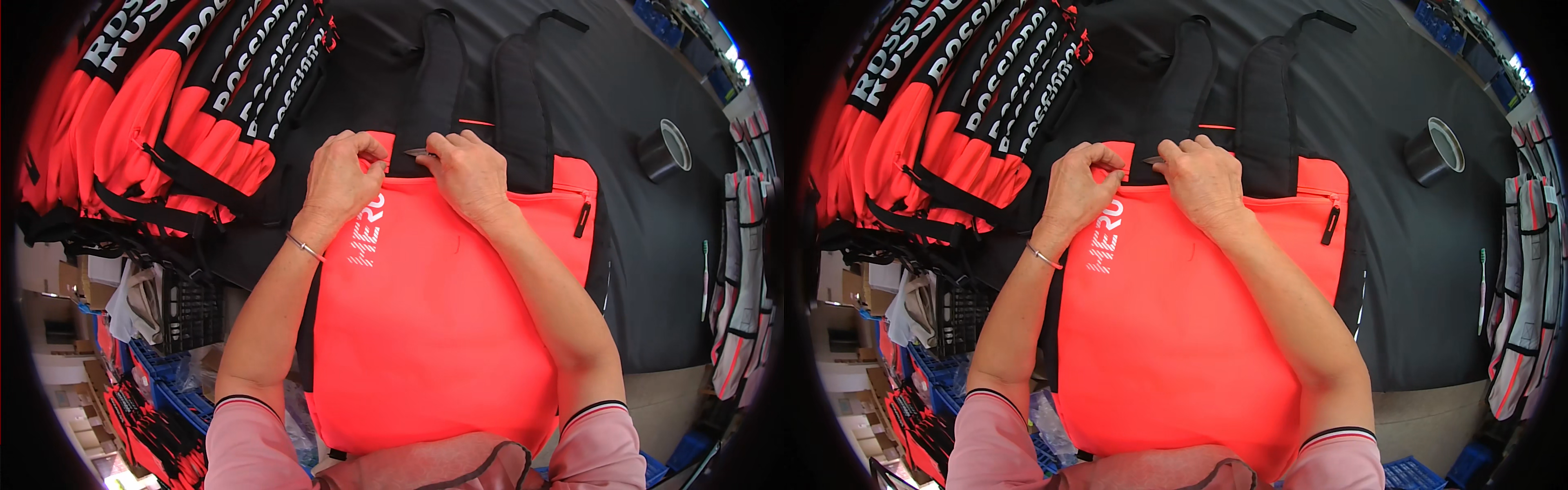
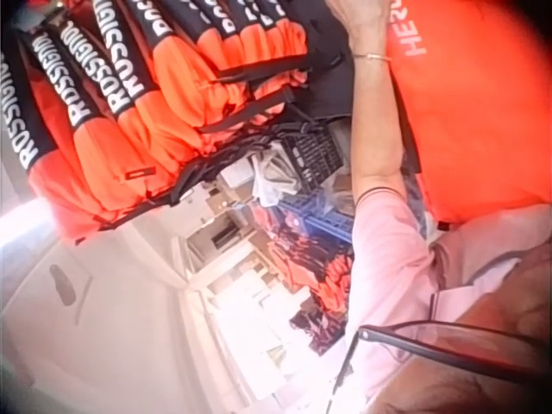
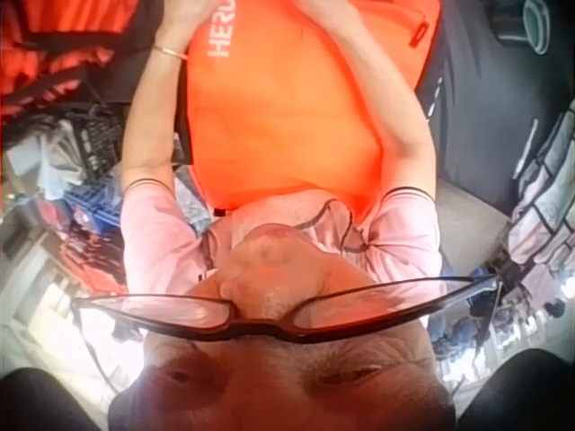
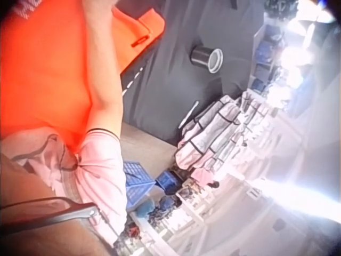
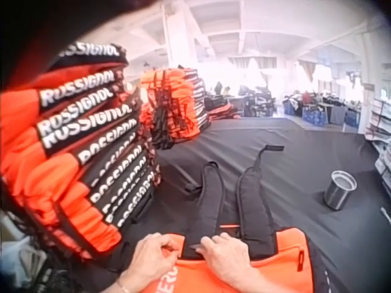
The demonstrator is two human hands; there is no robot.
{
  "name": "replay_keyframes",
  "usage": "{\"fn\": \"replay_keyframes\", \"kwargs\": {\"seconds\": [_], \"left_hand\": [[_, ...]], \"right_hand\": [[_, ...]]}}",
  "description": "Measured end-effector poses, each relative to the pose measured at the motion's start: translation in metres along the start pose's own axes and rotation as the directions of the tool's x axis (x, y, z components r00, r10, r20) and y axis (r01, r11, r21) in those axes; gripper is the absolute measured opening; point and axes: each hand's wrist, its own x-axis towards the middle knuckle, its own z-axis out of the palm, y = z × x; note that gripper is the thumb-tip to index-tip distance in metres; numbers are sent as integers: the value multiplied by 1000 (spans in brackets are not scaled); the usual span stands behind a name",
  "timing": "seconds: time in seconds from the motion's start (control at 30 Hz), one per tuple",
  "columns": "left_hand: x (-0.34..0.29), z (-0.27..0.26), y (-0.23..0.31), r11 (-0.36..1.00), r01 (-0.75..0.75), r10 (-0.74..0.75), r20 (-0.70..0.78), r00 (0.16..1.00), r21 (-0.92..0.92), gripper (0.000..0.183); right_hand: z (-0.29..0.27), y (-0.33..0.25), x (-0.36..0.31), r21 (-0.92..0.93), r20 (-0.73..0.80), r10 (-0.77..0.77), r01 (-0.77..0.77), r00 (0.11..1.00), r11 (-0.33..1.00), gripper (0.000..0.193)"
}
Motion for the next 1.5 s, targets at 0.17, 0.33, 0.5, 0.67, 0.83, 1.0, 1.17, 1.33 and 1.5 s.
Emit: {"fn": "replay_keyframes", "kwargs": {"seconds": [0.17, 0.33, 0.5, 0.67, 0.83, 1.0, 1.17, 1.33, 1.5], "left_hand": [[1, 0, 5, 998, 29, -29, 6, 1000, 49, 17], [11, 8, 18, 967, 118, -122, 3, 993, 224, 26], [10, 17, 7, 962, 93, -90, -22, 996, 258, 18], [6, 13, 0, 983, -89, 94, -28, 995, 160, 14], [15, -5, 1, 990, 138, -143, 208, 968, 41, 15], [4, -26, -17, 448, 357, -429, 153, 890, -820, 32], [-74, -62, -54, 639, 435, -489, 101, 866, -635, 44], [-119, -62, -51, 665, 561, -470, 308, 827, -493, 72], [-115, -54, -42, 708, 580, -468, 348, 812, -402, 68]], "right_hand": [[-10, 2, 4, 207, 109, 378, -393, 919, 896, 26], [-16, 9, 9, 322, 246, 491, -548, 836, 772, 30], [-18, 12, 5, 377, 299, 474, -559, 828, 739, 29], [-14, 16, -1, 489, 215, 448, -493, 868, 720, 32], [-12, 3, -2, 275, 218, 269, -324, 938, 905, 27], [-6, 2, 0, 73, 58, 111, -115, 992, 991, 25], [-11, 16, 0, 356, 252, 464, -527, 849, 772, 31], [-21, -26, 18, 621, 250, 497, -531, 831, 576, 31], [-22, -84, 38, 502, 400, 353, -525, 846, 688, 41]]}}
